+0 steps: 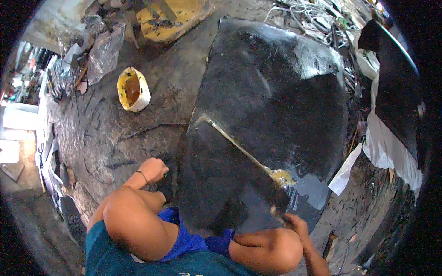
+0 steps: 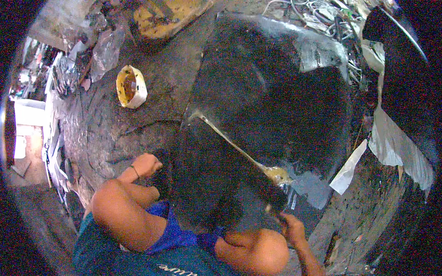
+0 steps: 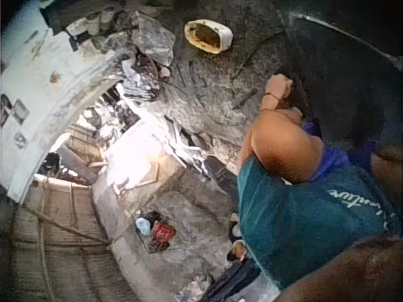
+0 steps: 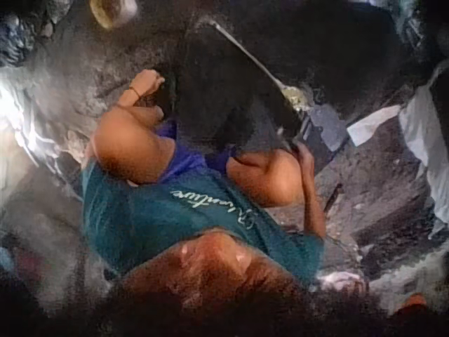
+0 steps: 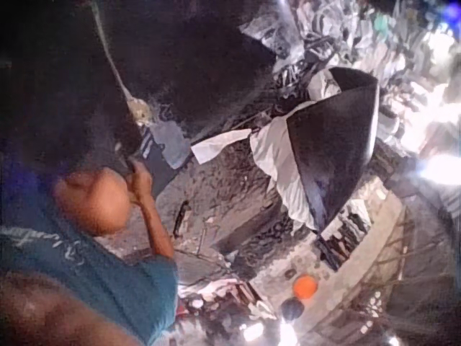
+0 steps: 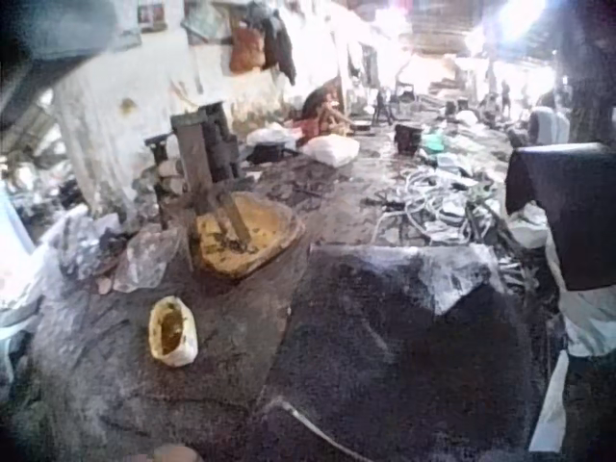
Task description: The person kneels on the floor and uses a brush to apply a yellow paste from a bucket onto a large black rubber sheet. They spread the paste evenly across the surface, flip the sheet, and continue applying paste to the other side.
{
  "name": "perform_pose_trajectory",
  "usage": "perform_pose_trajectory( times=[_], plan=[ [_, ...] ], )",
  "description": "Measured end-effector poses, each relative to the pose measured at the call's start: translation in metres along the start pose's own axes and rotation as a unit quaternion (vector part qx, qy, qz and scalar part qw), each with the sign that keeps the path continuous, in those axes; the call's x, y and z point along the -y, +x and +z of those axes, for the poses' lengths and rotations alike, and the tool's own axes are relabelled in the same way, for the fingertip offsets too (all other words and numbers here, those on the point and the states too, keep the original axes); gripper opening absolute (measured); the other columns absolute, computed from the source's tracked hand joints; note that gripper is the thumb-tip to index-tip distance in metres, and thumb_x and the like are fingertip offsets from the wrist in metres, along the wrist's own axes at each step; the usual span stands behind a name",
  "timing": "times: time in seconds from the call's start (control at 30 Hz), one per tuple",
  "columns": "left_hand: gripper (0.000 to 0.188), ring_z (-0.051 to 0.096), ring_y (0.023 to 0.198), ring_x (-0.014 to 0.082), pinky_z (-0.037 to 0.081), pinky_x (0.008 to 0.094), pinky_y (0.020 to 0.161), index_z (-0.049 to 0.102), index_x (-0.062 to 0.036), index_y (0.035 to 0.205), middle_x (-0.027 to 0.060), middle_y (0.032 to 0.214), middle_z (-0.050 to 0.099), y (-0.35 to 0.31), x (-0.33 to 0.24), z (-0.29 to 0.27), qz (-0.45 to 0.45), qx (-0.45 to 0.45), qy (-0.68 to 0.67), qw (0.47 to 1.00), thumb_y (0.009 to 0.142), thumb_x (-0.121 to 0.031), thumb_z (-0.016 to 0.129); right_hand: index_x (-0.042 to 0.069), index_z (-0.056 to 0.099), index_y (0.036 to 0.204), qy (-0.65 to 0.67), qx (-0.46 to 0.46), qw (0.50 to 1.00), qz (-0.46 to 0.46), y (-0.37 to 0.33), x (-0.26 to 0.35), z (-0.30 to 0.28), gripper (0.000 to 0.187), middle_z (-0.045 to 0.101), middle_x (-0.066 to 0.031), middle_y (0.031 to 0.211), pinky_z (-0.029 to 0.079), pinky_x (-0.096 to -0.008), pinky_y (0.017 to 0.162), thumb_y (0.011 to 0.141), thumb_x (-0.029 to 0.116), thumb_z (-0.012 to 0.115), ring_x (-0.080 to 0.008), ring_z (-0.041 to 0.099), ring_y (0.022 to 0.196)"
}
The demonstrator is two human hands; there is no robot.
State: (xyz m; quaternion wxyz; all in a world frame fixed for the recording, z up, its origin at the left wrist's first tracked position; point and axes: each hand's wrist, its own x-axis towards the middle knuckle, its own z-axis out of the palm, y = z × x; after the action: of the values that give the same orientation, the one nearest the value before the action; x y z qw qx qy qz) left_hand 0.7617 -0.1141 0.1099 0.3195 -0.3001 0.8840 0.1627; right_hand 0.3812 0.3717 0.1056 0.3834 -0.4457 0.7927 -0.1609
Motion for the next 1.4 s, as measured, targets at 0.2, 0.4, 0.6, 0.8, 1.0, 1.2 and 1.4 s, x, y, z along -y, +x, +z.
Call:
perform_pose_trajectory(
  times=[0.2,0.4,0.6,0.8,1.0,1.2,1.4],
  plan=[
    [0.032,0.061,0.100,0.0384,0.048,0.0500,0.086,0.062,-0.0051,0.112,0.0175,0.105,0.066,-0.037,0.062,0.010,-0.293,-0.223,0.011,0.930,0.090,-0.027,0.056,0.003,0.059,0.115,0.070,-0.207,0.969,-0.117,0.170,0.134,-0.088,0.025,0.062,-0.0160,0.100,0.048,-0.0374,0.084,0.090,0.009,0.058,-0.0333,0.062,0.093],
    [0.036,0.052,0.118,0.0312,0.040,0.0493,0.097,0.060,-0.0071,0.120,0.0126,0.126,0.058,-0.044,0.026,0.050,-0.169,-0.257,-0.111,0.945,0.090,-0.026,0.059,0.015,0.063,0.115,-0.165,-0.093,0.921,-0.340,0.346,0.261,-0.025,0.036,0.064,-0.0068,0.106,0.046,-0.0420,0.088,0.081,0.008,0.057,-0.0298,0.061,0.101],
    [0.031,0.064,0.100,0.0312,0.048,0.0366,0.089,0.068,-0.0028,0.106,0.0149,0.106,0.068,-0.048,-0.013,0.052,-0.077,-0.240,-0.293,0.922,0.094,-0.028,0.054,0.020,0.063,0.106,-0.344,-0.018,0.826,-0.447,0.409,0.238,0.008,0.030,0.062,0.0004,0.098,0.040,-0.0386,0.089,0.078,0.009,0.059,-0.0205,0.057,0.097],
    [0.033,0.066,0.090,0.0193,0.051,0.0307,0.080,0.060,-0.0010,0.118,0.0126,0.102,0.067,-0.026,-0.016,0.078,-0.088,-0.095,-0.542,0.830,0.099,-0.026,0.051,0.016,0.061,0.107,-0.352,0.051,0.859,-0.369,0.247,0.067,-0.068,0.037,0.062,-0.0001,0.103,0.037,-0.0381,0.094,0.071,0.007,0.062,-0.0210,0.056,0.098],
    [0.048,0.065,0.083,0.0181,0.055,0.0297,0.070,0.039,0.0003,0.130,0.0115,0.100,0.061,0.002,-0.021,0.112,-0.096,-0.020,-0.625,0.774,0.094,-0.023,0.060,0.009,0.061,0.112,-0.117,-0.110,0.979,0.125,0.099,0.007,-0.027,0.028,0.066,-0.0160,0.102,0.049,-0.0462,0.084,0.087,0.020,0.056,-0.0374,0.062,0.097],
    [0.037,0.045,0.064,0.0074,0.041,0.0275,0.058,0.059,0.0025,0.075,-0.0018,0.063,0.049,-0.011,-0.028,0.096,-0.011,-0.014,-0.539,0.842,0.090,-0.031,0.066,0.007,0.062,0.104,0.005,-0.269,0.960,0.074,0.224,0.152,0.047,0.024,0.066,-0.0185,0.092,0.050,-0.0489,0.075,0.088,0.024,0.055,-0.0407,0.063,0.085],
    [0.044,0.039,0.061,0.0103,0.039,0.0347,0.055,0.052,0.0040,0.071,0.0105,0.060,0.041,-0.019,-0.030,0.101,0.071,-0.026,-0.505,0.860,0.086,-0.033,0.071,0.009,0.062,0.110,-0.179,-0.084,0.971,-0.137,0.334,0.281,0.061,0.028,0.067,-0.0159,0.098,0.052,-0.0481,0.077,0.082,0.012,0.056,-0.0369,0.064,0.092]
  ],
)
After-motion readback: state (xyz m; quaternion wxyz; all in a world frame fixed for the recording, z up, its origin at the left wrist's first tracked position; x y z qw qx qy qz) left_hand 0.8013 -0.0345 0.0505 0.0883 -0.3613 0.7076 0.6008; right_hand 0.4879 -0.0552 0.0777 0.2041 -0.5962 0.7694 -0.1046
